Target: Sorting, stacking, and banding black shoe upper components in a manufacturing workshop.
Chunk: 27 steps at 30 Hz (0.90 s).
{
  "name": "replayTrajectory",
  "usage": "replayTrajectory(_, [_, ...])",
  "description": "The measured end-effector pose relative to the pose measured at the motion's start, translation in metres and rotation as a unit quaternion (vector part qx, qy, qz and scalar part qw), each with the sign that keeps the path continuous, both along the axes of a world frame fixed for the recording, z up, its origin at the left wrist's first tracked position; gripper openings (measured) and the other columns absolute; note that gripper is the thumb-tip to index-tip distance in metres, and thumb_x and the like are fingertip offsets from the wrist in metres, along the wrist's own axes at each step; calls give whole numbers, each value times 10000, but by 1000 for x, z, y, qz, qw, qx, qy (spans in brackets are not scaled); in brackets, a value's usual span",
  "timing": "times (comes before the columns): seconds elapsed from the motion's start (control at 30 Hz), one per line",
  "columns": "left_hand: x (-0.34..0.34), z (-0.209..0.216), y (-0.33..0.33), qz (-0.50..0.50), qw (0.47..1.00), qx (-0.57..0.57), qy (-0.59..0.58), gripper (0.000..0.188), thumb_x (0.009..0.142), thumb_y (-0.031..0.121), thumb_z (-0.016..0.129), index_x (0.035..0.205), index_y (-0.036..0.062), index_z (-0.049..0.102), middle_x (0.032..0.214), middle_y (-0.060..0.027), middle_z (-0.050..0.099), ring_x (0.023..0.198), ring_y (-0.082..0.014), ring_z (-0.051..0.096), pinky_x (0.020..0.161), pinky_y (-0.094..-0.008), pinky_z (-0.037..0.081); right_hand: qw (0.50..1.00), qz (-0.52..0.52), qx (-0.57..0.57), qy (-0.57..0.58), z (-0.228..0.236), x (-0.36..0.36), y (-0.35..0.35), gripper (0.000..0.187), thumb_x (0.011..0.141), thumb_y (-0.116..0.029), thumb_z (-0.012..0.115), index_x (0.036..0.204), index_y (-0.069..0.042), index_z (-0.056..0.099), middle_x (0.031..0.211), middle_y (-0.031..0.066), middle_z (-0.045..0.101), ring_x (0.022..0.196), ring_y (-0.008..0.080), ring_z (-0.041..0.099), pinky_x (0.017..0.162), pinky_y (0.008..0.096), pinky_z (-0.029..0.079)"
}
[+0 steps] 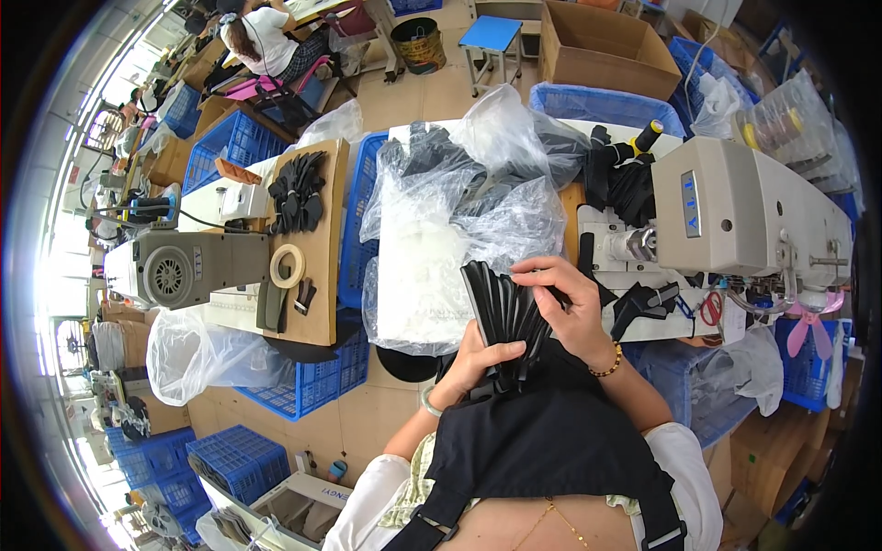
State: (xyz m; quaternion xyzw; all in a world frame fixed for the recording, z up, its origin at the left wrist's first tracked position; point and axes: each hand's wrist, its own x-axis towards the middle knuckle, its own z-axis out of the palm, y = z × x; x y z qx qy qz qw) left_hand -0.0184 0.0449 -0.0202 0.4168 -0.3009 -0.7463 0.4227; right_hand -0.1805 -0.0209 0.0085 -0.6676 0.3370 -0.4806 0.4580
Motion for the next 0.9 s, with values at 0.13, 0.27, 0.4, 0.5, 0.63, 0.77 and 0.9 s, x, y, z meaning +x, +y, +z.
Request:
replayTrajectory(0.13, [-3,4,0,14,1000,-2,0,578,680,189,662,1175,-22,452,968,-91,585,847,-160,594,737,-289,496,1000,-14,-23,-2,0,1,-1,183,812,5,542,956,-6,655,1016,124,630,882,196,626,757,270,489])
replayTrajectory(0.27, [-4,5,0,18,1000,-2,-6,558,676,185,671,1155,-15,465,961,-79,582,839,-149,589,738,-279,488,1000,-2,-26,15,-3,-2,-1,144,804,-22,570,936,9,619,1009,126,621,874,195,610,758,278,473])
replayTrajectory(0.4, [-1,2,0,26,999,-13,18,463,694,108,735,1094,-23,542,965,-48,610,860,-109,574,772,-254,466,999,5,-5,47,8,1,2,186,752,-28,641,910,-9,544,990,120,604,881,181,587,771,276,451])
replayTrajectory(0.5, [-1,1,-1,12,1000,-27,5,466,692,105,739,1096,-18,542,959,-42,608,862,-109,571,776,-254,462,998,-8,17,55,9,2,4,212,729,-14,665,882,-32,520,968,116,601,881,184,581,779,282,448])
replayTrajectory(0.63, [1,2,-1,-4,999,-27,32,480,684,109,732,1104,-19,538,956,-39,602,884,-113,564,797,-254,451,997,-5,58,53,20,1,7,244,741,-8,639,966,-16,546,995,118,605,910,189,587,811,288,449])
replayTrajectory(0.77, [3,2,-3,-35,999,-19,-1,630,597,164,699,1158,-8,469,995,-64,568,931,-150,572,809,-275,470,996,8,2,89,24,0,2,356,741,-29,606,1096,-45,589,1031,111,614,925,224,614,816,306,479])
replayTrajectory(0.9, [3,1,-4,-52,999,-16,4,648,591,168,695,1170,-4,459,1009,-70,562,941,-153,568,812,-281,470,993,2,-22,116,26,-1,1,364,737,-58,603,1099,-94,628,1028,96,618,889,243,634,765,311,513])
